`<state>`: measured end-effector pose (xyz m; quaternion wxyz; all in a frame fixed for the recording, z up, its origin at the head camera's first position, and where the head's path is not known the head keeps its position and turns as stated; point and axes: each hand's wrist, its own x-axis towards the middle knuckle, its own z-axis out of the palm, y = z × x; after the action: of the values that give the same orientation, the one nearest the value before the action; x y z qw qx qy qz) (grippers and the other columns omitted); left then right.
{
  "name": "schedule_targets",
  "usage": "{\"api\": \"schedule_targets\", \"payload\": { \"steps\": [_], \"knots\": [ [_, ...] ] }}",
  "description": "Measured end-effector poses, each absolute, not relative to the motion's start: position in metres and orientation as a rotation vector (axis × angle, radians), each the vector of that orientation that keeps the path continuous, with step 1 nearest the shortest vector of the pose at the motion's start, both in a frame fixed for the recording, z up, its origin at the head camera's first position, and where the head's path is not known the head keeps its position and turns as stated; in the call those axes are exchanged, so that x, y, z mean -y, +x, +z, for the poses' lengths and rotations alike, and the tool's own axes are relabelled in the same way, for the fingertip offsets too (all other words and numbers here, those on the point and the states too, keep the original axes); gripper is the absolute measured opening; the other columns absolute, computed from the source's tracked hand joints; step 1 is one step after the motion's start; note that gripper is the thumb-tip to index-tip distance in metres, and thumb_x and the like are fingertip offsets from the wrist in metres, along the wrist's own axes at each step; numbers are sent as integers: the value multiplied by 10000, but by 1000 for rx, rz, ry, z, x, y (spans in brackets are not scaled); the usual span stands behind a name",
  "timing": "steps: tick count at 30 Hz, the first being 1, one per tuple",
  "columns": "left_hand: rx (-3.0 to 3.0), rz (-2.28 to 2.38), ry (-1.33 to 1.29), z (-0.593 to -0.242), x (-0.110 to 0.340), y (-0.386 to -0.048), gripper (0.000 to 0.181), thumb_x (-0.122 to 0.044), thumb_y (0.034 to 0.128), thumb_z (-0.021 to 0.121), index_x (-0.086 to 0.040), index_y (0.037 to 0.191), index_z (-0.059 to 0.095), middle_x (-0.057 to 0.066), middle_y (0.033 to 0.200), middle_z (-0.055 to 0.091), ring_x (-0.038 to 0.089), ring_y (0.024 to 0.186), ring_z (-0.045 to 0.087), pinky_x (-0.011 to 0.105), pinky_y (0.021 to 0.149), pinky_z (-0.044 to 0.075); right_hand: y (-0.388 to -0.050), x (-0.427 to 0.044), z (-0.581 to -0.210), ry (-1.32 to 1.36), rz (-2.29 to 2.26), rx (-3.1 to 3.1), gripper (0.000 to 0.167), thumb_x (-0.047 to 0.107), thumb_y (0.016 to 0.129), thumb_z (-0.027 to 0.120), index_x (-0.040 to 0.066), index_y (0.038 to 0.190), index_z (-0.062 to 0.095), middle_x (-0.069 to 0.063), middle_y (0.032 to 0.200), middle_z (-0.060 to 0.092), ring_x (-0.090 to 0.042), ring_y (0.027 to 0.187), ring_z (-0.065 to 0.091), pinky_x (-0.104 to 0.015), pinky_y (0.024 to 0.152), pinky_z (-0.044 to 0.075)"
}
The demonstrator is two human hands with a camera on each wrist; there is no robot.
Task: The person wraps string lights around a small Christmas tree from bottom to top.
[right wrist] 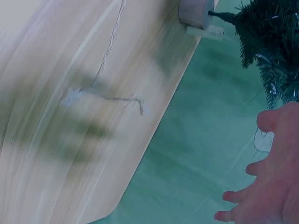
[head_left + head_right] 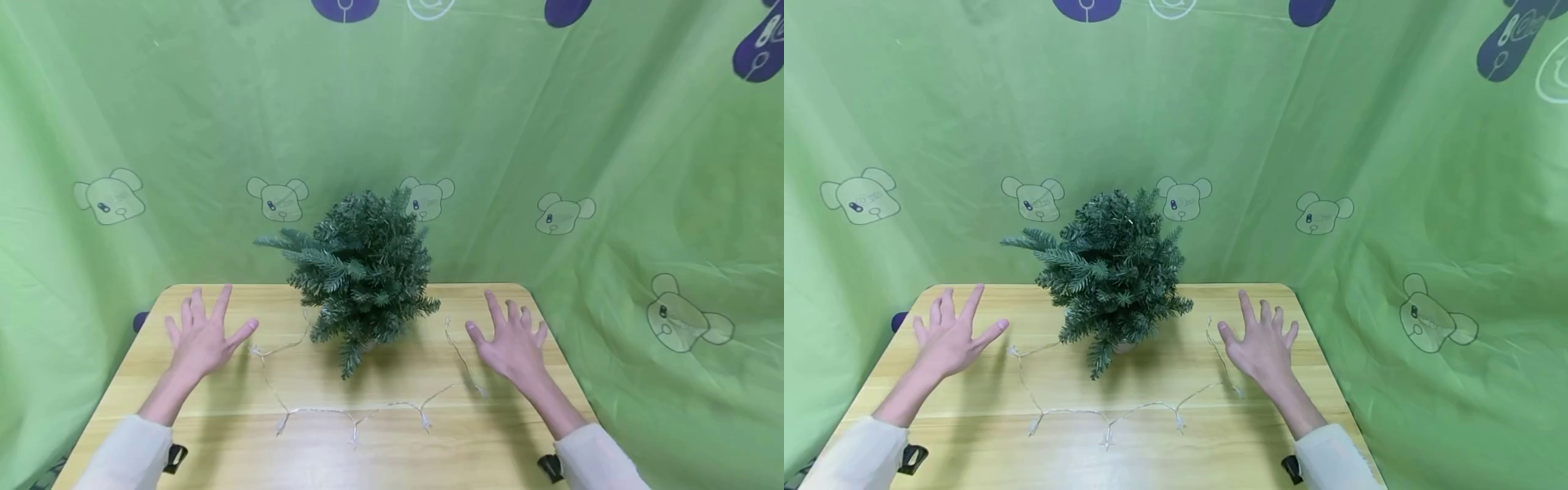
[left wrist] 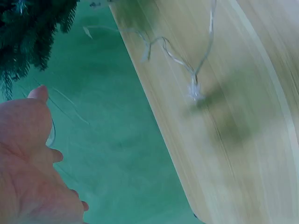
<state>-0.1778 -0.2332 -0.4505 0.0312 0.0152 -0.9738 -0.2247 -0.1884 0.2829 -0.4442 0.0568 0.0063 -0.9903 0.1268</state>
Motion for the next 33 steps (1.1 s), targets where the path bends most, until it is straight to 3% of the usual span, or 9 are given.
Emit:
{"api": "schedule_targets", "payload": {
  "steps": [5, 13, 18, 23, 26, 30, 33],
  "knots": [
    [3005, -751, -21, -450, 219, -176, 938, -617, 975, 526, -167, 1638, 39, 385, 1605, -154, 634, 1463, -60, 827, 1078, -114, -187, -271, -448, 51, 437, 2966, 797, 615, 997, 445, 215, 1631, 176, -348, 1554, 319, -577, 1418, 262, -843, 1082, 67],
    [2903, -862, -140, -459, 190, -167, 922, -499, 965, 630, -120, 1630, 117, 412, 1605, -9, 611, 1469, 74, 802, 1135, 40, -185, -249, -460, 146, 577, 2817, 759, 479, 957, 609, 158, 1584, 326, -307, 1464, 476, -489, 1356, 410, -764, 1104, 161],
    [2880, -1040, -110, -465, 177, -164, 956, -477, 962, 646, -146, 1637, 55, 395, 1617, -2, 624, 1465, 95, 804, 1125, 101, -182, -238, -468, 180, 733, 2760, 735, 404, 940, 656, 107, 1552, 377, -259, 1473, 507, -461, 1359, 449, -697, 1121, 222],
    [2858, -1301, -65, -468, 171, -161, 964, -482, 968, 637, -213, 1640, -1, 259, 1678, 28, 550, 1506, 112, 798, 1105, 169, -177, -227, -473, 139, 996, 2771, 689, 344, 952, 665, 116, 1543, 395, -187, 1535, 482, -430, 1401, 448, -675, 1153, 300],
    [2860, -1433, -39, -469, 169, -160, 936, -496, 968, 632, -259, 1640, 25, 186, 1697, 81, 531, 1500, 182, 773, 1115, 212, -175, -220, -475, 89, 1153, 2785, 664, 333, 959, 670, 114, 1530, 411, -203, 1482, 534, -417, 1356, 504, -636, 1110, 401],
    [2883, -1610, -7, -475, 169, -158, 921, -493, 955, 650, -291, 1639, 67, 248, 1674, 138, 561, 1466, 243, 779, 1090, 260, -173, -214, -479, 28, 1343, 2795, 637, 325, 963, 675, 92, 1505, 433, -232, 1347, 626, -396, 1245, 599, -557, 1045, 496],
    [2882, -1717, -23, -482, 168, -159, 902, -408, 949, 681, -241, 1637, 122, 298, 1640, 196, 541, 1469, 260, 753, 1109, 277, -173, -211, -485, -20, 1440, 2810, 608, 311, 965, 674, 92, 1489, 455, -185, 1260, 683, -357, 1176, 648, -524, 1013, 528]
  ]
}}
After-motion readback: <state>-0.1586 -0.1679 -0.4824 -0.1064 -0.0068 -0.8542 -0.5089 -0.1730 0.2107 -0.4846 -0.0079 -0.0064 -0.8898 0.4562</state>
